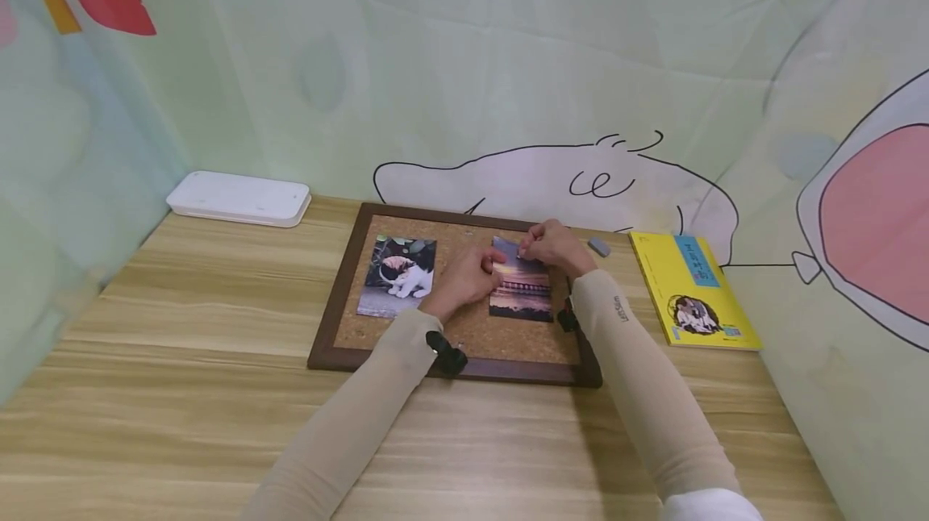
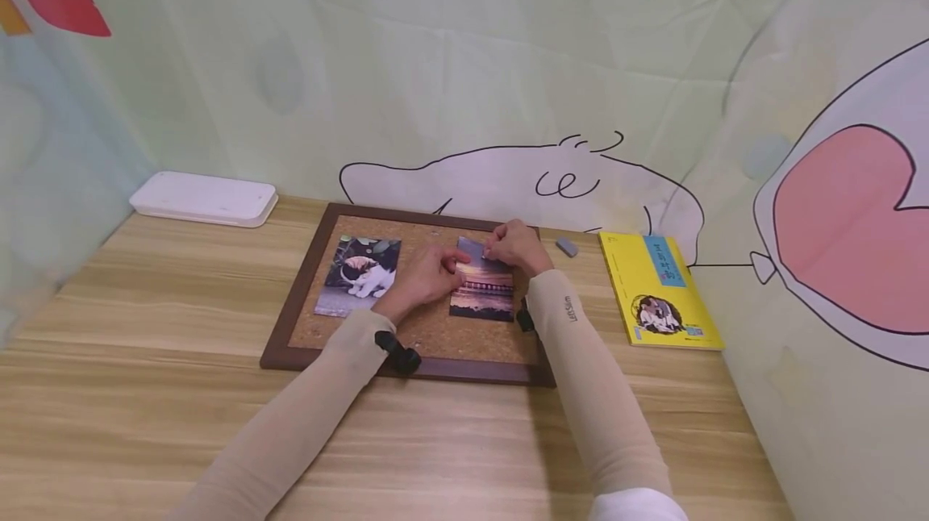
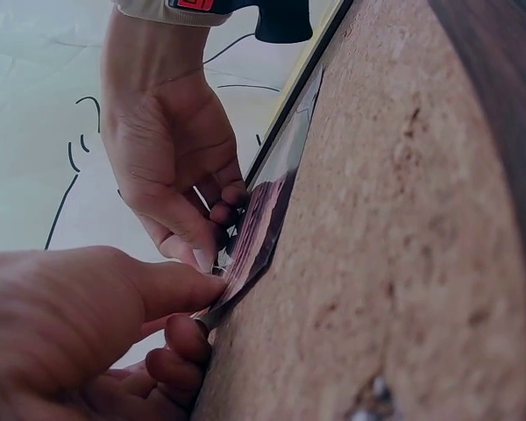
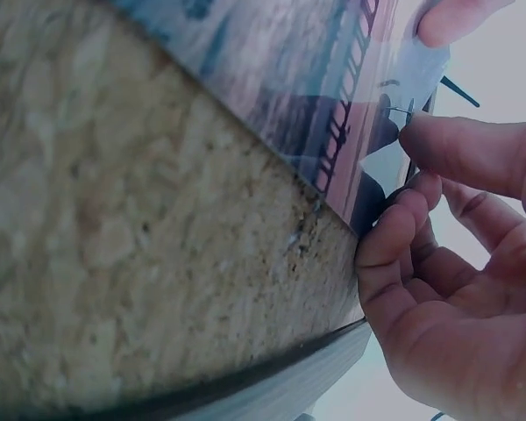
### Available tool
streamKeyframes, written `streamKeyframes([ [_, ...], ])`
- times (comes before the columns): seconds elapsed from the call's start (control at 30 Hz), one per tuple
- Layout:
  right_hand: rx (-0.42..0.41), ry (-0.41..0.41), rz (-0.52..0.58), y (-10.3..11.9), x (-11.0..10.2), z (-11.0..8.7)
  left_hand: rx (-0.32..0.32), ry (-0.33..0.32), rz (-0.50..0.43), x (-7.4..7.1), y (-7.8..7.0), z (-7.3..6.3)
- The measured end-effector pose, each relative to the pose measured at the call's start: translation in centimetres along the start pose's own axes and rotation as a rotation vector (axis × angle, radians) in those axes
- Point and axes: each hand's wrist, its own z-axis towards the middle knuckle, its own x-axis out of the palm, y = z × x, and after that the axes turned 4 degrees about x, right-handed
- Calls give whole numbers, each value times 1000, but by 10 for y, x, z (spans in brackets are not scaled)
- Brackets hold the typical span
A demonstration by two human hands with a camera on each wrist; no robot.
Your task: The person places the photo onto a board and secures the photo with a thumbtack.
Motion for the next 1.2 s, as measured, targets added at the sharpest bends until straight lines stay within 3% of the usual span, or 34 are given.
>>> streamKeyframes([
  [0.7, -75, -62, -127, 5, 6, -5, 9, -1, 15, 1, 0, 0],
  [1.2, -97, -112, -117, -1, 9, -8, 11, 6, -10, 2, 1, 0],
])
